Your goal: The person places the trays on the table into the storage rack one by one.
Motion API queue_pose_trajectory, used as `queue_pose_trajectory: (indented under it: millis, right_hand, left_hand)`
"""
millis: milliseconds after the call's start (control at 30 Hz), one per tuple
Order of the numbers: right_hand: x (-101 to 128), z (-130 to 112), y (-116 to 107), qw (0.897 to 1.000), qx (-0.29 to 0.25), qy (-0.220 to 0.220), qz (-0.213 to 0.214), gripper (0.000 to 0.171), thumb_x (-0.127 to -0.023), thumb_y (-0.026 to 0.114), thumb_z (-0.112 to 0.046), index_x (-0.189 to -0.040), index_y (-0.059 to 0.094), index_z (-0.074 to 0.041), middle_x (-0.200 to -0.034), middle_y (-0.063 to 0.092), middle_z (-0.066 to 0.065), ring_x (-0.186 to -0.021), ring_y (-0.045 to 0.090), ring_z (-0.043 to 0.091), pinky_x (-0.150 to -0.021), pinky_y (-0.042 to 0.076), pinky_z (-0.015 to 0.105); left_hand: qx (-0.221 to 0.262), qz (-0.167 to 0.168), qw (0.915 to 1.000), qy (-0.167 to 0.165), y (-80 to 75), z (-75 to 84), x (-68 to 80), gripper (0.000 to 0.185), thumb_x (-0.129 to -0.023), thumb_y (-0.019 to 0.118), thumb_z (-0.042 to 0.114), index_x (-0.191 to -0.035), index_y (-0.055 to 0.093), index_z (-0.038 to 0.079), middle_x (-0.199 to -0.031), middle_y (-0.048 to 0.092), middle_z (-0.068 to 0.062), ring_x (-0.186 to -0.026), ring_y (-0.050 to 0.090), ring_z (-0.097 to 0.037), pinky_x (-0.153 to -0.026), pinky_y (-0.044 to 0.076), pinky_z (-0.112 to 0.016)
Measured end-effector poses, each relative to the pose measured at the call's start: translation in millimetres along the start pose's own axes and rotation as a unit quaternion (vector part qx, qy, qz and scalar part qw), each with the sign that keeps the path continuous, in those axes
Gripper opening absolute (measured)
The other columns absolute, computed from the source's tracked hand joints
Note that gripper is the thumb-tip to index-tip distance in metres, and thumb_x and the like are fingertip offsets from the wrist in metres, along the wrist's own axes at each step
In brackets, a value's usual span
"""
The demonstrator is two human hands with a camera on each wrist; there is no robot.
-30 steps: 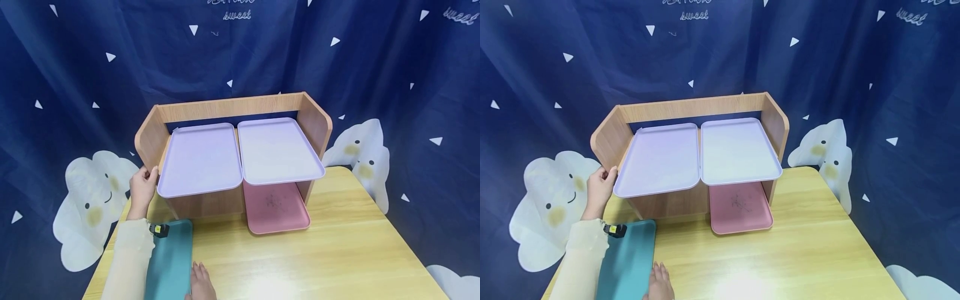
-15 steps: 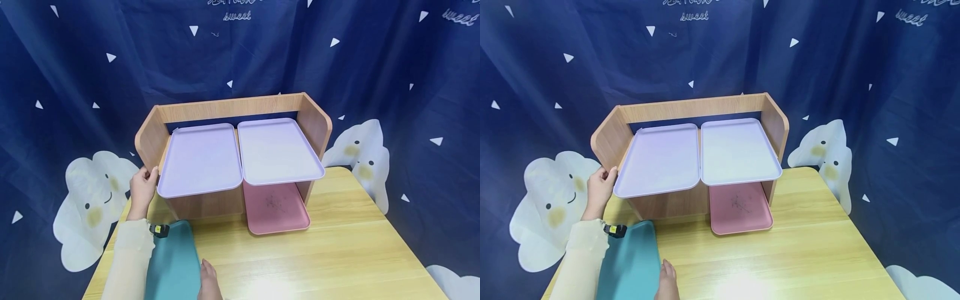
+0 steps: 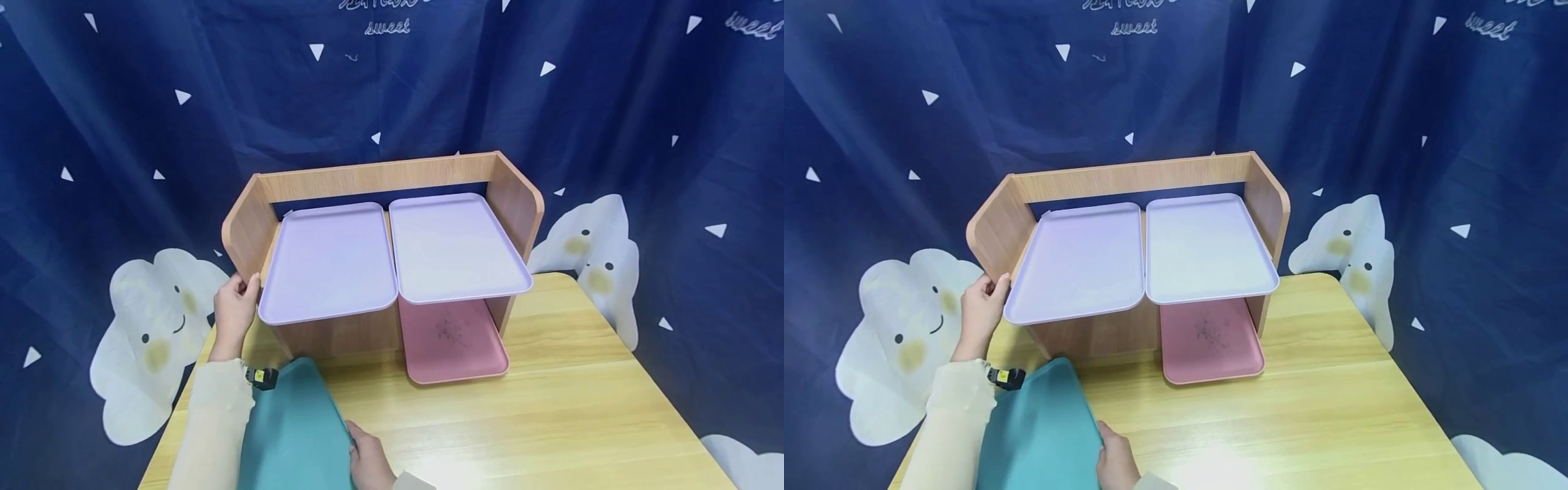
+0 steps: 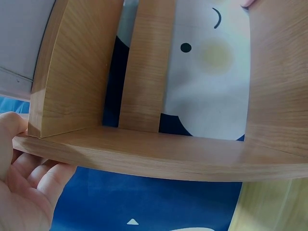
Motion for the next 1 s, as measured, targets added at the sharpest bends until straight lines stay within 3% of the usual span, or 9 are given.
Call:
queue_pose_trajectory:
  millis: [300, 500, 600, 800, 1000]
  right_hand:
    - [4.9, 0.9, -27.5, 0.999, 0.005, -0.034, 0.023, 0.039, -0.091, 0.047, 0.005, -0.129, 0.048, 0.01, -0.127, 0.055, 0.024, -0.116, 0.053, 0.037, -0.094, 0.043, 0.047]
    - [7.5, 3.2, -46.0, 0.998, -0.046, -0.034, 0.019, 0.038, -0.094, 0.048, -0.003, -0.131, 0.048, 0.008, -0.127, 0.055, 0.023, -0.102, 0.062, 0.025, -0.081, 0.052, 0.032]
    - [7.4, 3.7, -55.2, 0.997, -0.066, -0.041, 0.028, 0.037, -0.096, 0.048, -0.007, -0.13, 0.049, 0.007, -0.127, 0.056, 0.022, -0.103, 0.062, 0.022, -0.081, 0.051, 0.027]
    - [8.5, 3.0, -72.0, 0.993, -0.071, -0.061, 0.066, 0.034, -0.095, 0.05, -0.008, -0.126, 0.054, 0.007, -0.123, 0.058, 0.022, -0.104, 0.061, 0.021, -0.08, 0.052, 0.027]
    - [9.6, 10.0, -88.9, 0.992, -0.061, -0.053, 0.094, 0.031, -0.094, 0.05, -0.002, -0.123, 0.055, 0.01, -0.123, 0.058, 0.023, -0.114, 0.054, 0.031, -0.088, 0.048, 0.035]
  left_hand:
    - [0.001, 0.012, 0.9999, 0.003, -2.3, -5.5, 1.1, 0.027, -0.092, 0.057, 0.023, -0.085, 0.065, -0.001, -0.077, 0.066, -0.017, -0.057, 0.044, 0.003, -0.056, 0.034, -0.017]
    - [0.006, 0.006, 1.0, 0.003, -1.9, -4.9, -0.4, 0.027, -0.092, 0.057, 0.023, -0.084, 0.065, -0.001, -0.074, 0.065, -0.015, -0.057, 0.045, 0.0, -0.055, 0.035, -0.017]
    - [0.004, 0.0, 1.0, 0.0, -0.9, -4.1, -1.2, 0.028, -0.092, 0.056, 0.024, -0.086, 0.065, -0.001, -0.076, 0.065, -0.015, -0.058, 0.045, -0.001, -0.056, 0.035, -0.018]
    - [0.0, -0.005, 1.0, -0.004, 0.2, -2.4, -1.5, 0.029, -0.093, 0.055, 0.026, -0.085, 0.065, 0.0, -0.075, 0.064, -0.014, -0.058, 0.045, -0.003, -0.055, 0.035, -0.019]
    - [-0.002, -0.007, 1.0, -0.001, 0.7, -4.9, -2.0, 0.029, -0.093, 0.055, 0.026, -0.081, 0.062, 0.0, -0.075, 0.065, -0.015, -0.056, 0.045, -0.001, -0.054, 0.035, -0.019]
Point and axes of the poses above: each hand's wrist, its own x-axis away from the middle knuckle, its own y-axis out of the palm, z = x × y, the point moved 3 cm from there along -x, towards the middle knuckle
